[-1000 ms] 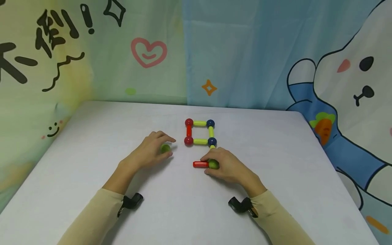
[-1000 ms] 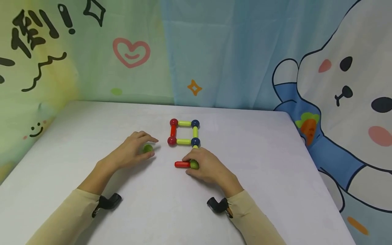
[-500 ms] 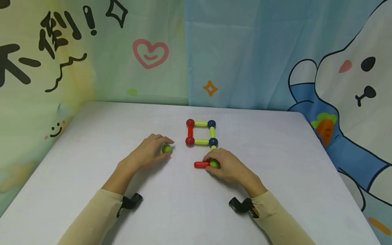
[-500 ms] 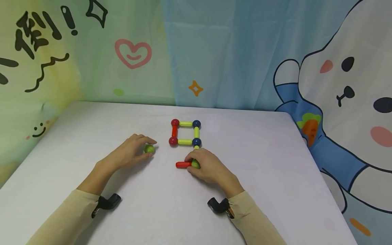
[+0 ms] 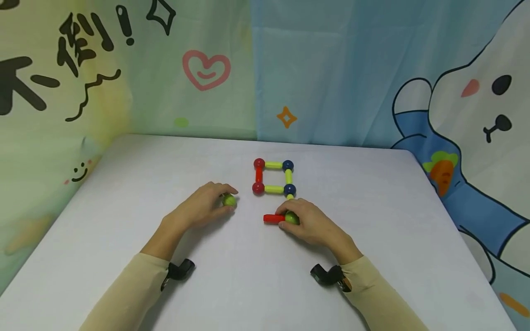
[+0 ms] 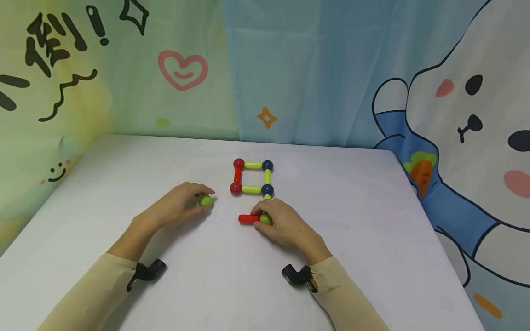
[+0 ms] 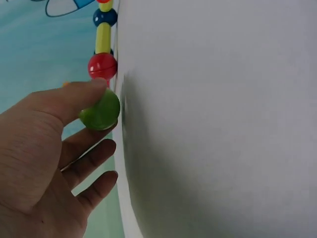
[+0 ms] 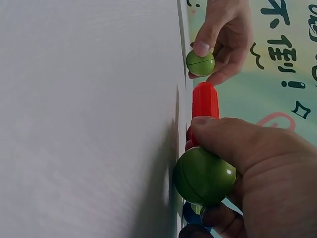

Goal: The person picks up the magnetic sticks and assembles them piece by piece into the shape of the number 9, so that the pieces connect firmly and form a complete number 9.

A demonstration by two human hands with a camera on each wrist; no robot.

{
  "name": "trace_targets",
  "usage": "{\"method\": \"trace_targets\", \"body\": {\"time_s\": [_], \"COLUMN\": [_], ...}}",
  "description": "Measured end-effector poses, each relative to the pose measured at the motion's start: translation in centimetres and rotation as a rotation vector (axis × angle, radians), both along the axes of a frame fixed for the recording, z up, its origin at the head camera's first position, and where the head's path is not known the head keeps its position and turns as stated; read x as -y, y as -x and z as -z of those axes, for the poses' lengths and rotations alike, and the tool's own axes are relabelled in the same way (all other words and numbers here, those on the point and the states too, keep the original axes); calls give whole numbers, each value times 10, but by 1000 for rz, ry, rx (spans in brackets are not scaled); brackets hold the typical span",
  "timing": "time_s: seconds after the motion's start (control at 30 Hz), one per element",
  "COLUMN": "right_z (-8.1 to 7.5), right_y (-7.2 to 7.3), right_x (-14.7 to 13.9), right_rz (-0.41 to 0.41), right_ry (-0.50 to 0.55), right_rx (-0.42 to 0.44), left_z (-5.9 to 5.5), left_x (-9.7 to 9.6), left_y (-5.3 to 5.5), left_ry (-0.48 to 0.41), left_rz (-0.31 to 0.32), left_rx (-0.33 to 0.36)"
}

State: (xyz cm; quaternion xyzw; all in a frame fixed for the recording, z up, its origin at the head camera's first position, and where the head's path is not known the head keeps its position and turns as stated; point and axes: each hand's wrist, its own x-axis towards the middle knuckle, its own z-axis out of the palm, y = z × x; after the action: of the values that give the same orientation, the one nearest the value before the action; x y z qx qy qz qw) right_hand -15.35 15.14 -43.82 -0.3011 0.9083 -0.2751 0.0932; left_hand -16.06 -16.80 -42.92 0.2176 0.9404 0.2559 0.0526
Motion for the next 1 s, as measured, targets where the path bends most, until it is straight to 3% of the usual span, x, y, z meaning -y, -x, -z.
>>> {"method": "trace_targets", "body": {"time_s": [0.4, 0.63, 1.0], "right_z": [0, -1, 0], "right_y": [3, 3, 3], "right_x": [-2, -1, -2], "right_rz": [3, 21, 10], "right_ry": [21, 24, 47], "right_rx": [26, 54, 56], "left_z": [-5, -3, -1], "left_x": [-19, -29, -40], "left_y": [-2, -1, -4], "left_ry": [-44, -58, -75], "left_rz": [43, 100, 119], "left_rx": [88, 103, 135]}}
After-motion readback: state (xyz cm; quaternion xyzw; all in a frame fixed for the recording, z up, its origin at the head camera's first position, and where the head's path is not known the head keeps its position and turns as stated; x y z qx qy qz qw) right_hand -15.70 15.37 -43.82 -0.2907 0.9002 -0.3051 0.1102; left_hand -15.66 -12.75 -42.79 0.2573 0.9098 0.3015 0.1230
